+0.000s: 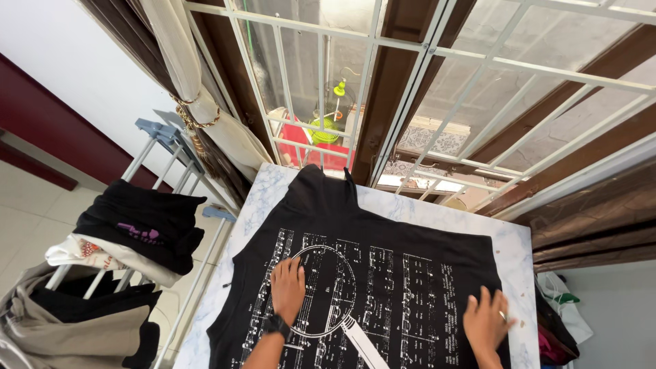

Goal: The person folds a black t-shirt and a second black graphic t-shirt on a table, then places the folded first shirt inside an open suitcase on the floor.

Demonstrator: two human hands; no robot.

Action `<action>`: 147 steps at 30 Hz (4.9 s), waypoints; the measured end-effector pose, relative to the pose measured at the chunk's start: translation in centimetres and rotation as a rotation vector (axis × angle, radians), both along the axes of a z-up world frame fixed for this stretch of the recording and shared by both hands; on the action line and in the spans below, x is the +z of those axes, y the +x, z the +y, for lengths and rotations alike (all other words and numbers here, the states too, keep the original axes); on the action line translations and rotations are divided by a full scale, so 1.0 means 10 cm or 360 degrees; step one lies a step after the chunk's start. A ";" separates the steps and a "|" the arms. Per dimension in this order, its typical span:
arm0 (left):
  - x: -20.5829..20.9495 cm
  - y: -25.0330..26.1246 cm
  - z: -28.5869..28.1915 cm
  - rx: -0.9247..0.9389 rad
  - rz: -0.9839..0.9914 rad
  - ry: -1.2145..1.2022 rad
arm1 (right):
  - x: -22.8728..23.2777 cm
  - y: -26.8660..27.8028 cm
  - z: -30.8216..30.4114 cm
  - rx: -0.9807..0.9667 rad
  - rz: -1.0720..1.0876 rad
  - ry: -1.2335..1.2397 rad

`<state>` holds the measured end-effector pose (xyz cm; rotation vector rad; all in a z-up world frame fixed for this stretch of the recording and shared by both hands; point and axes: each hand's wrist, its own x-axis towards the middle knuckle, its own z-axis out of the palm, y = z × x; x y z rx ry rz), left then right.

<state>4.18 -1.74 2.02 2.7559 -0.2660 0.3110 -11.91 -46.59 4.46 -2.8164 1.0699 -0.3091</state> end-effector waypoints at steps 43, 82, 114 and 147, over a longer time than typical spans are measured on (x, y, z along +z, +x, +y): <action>-0.16 -0.10 1.01 0.0359 0.0277 -0.1689 | -0.88 -0.56 -0.38 0.0282 -0.1040 0.0012; 0.62 -0.94 0.63 -0.0118 0.0436 -0.0680 | -0.58 -0.55 0.14 -0.1455 -0.1441 0.1381; 0.75 -0.89 1.35 0.0878 0.1028 -0.1412 | -0.83 -1.20 -0.52 -0.1316 -0.1298 0.1837; -0.01 -0.47 1.42 0.0580 0.0583 -0.0719 | -0.27 -1.30 -0.04 -0.0236 -0.0465 0.0267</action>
